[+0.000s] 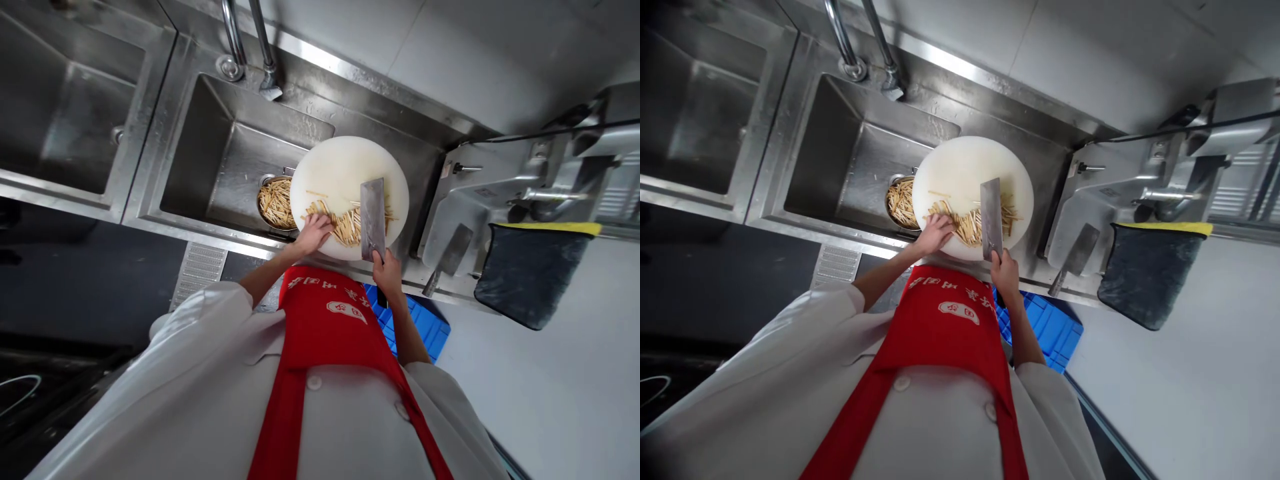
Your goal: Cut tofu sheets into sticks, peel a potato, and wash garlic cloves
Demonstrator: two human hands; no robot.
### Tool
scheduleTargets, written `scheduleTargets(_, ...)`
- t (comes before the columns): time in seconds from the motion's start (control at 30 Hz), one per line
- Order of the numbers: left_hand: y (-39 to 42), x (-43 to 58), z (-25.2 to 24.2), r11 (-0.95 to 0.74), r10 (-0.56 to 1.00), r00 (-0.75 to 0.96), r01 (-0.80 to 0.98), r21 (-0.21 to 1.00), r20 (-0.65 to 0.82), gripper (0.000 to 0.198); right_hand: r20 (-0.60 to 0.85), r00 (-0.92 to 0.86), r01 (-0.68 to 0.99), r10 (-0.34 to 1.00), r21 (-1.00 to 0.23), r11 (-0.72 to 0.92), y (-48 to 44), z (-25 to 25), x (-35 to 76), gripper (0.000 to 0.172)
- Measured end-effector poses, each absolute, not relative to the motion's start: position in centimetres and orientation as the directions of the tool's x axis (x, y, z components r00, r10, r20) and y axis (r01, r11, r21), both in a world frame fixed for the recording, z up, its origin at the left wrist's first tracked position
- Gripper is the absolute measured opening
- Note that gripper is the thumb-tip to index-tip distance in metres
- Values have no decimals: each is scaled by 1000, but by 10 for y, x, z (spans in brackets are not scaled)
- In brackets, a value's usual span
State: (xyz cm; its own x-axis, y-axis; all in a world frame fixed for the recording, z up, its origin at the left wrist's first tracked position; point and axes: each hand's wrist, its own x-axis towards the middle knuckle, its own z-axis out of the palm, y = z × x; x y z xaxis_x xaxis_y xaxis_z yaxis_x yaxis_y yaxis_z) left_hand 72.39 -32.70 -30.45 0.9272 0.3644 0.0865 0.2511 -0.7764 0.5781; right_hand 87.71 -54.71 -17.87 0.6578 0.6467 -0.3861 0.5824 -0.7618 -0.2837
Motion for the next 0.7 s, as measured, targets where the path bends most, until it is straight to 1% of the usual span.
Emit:
scheduleTargets(0.1, -316, 716, -306, -775, 363, 928, 249, 581, 86, 23, -386, 654, 579, 651, -299, -759, -548, -179, 873, 40)
scheduleTargets(0.2, -308, 710, -310, -780, 414, 900, 276, 562, 132, 25, -397, 641, 588, 657, -296, -753, -546, -177, 869, 40)
scheduleTargets(0.27, -305, 707, -314, -751, 514, 834, 326, 575, 198, 27, -399, 641, 590, 655, -289, -754, -545, -175, 869, 40)
scheduleTargets(0.33, -304, 708, -318, -682, 649, 719, 404, 610, 249, 38, -380, 662, 587, 646, -274, -762, -547, -173, 874, 40)
scheduleTargets(0.4, -305, 715, -322, -602, 755, 604, 481, 637, 256, 51, -354, 696, 572, 624, -250, -781, -551, -172, 882, 39)
scheduleTargets(0.47, -309, 729, -325, -549, 805, 544, 532, 645, 236, 59, -336, 737, 541, 586, -226, -810, -557, -172, 891, 39)
scheduleTargets(0.57, -320, 763, -326, -510, 817, 547, 534, 674, 184, 64, -335, 776, 475, 535, -248, -844, -564, -174, 901, 41)
scheduleTargets(0.7, -337, 797, -322, -467, 761, 641, 429, 773, 104, 67, -304, 791, 418, 531, -365, -832, -569, -179, 903, 43)
